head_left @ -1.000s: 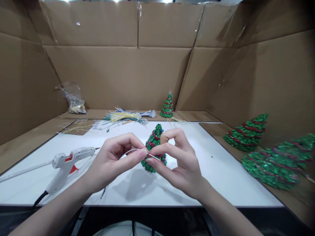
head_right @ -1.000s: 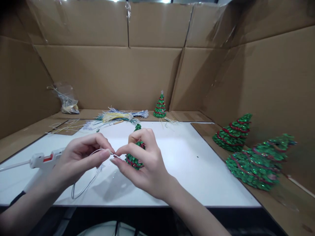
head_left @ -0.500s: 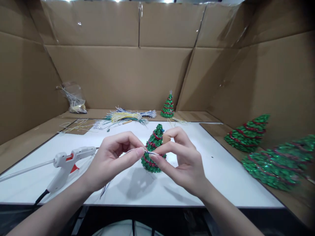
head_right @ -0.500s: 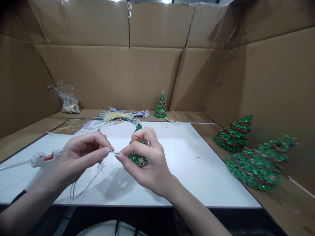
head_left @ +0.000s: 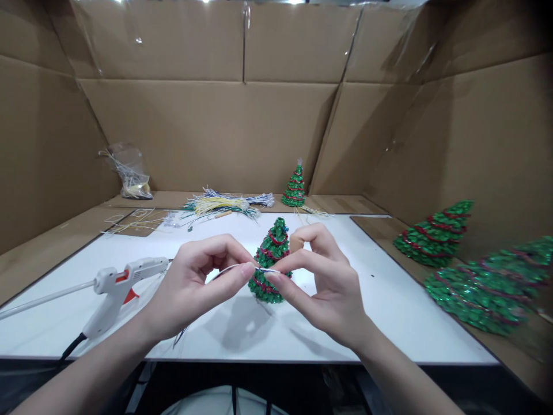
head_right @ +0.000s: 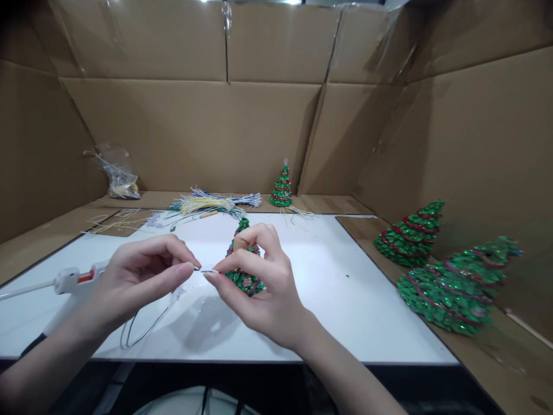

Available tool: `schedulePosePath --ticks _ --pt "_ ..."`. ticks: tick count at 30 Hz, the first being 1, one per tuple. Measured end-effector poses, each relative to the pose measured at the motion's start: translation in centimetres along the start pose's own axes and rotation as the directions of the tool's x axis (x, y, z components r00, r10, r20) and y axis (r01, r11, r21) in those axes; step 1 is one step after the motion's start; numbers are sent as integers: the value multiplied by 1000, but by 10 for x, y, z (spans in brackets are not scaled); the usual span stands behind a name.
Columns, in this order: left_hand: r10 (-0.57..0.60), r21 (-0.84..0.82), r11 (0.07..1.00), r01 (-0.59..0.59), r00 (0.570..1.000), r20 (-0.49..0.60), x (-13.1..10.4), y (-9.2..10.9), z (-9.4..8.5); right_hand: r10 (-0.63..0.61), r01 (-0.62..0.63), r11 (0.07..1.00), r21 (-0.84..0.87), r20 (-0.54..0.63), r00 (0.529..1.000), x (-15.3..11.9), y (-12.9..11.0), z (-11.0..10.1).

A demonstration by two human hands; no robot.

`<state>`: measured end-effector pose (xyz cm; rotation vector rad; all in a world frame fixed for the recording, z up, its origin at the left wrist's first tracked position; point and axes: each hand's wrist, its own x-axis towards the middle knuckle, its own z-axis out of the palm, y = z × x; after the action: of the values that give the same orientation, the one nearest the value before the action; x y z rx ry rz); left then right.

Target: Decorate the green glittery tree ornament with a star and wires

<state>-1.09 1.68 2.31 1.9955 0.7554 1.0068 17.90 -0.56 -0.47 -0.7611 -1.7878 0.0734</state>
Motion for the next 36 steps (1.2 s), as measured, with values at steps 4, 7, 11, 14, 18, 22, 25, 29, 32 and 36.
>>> schedulePosePath --ticks 4,7,11,14,18,22,25,29,32,36 --pt "46 33 998 -46 999 1 -1 0 1 0 0 1000 3 -10 1000 1 -2 1" --pt "85 94 992 -85 996 2 -1 1 1 10 -10 1000 8 -15 1000 0 -3 1" --pt "218 211 954 -212 976 -2 -3 -2 3 30 -30 999 33 -7 1000 -1 -2 0" --pt "421 322 863 -389 907 -32 -3 -7 5 44 -45 997 64 3 999 -1 -2 -1" --pt "574 477 719 -506 819 4 -2 -9 6 86 -89 989 118 26 996 -2 -3 -1" --pt "617 537 654 -533 786 30 0 -4 6 162 -172 962 212 62 985 -2 -4 -1" --pt "617 502 670 -547 786 35 1 -2 4 205 -224 942 248 99 974 -2 -3 -1" --pt "564 434 733 -523 825 41 0 -2 0 113 -122 986 117 82 990 -4 -2 -4" --pt "513 386 781 -491 857 54 0 -3 -2 -45 45 996 -77 3 999 -4 -1 -6" --pt "472 346 819 -458 880 49 0 -4 -2 -237 216 948 -234 -64 969 -4 -2 -5"
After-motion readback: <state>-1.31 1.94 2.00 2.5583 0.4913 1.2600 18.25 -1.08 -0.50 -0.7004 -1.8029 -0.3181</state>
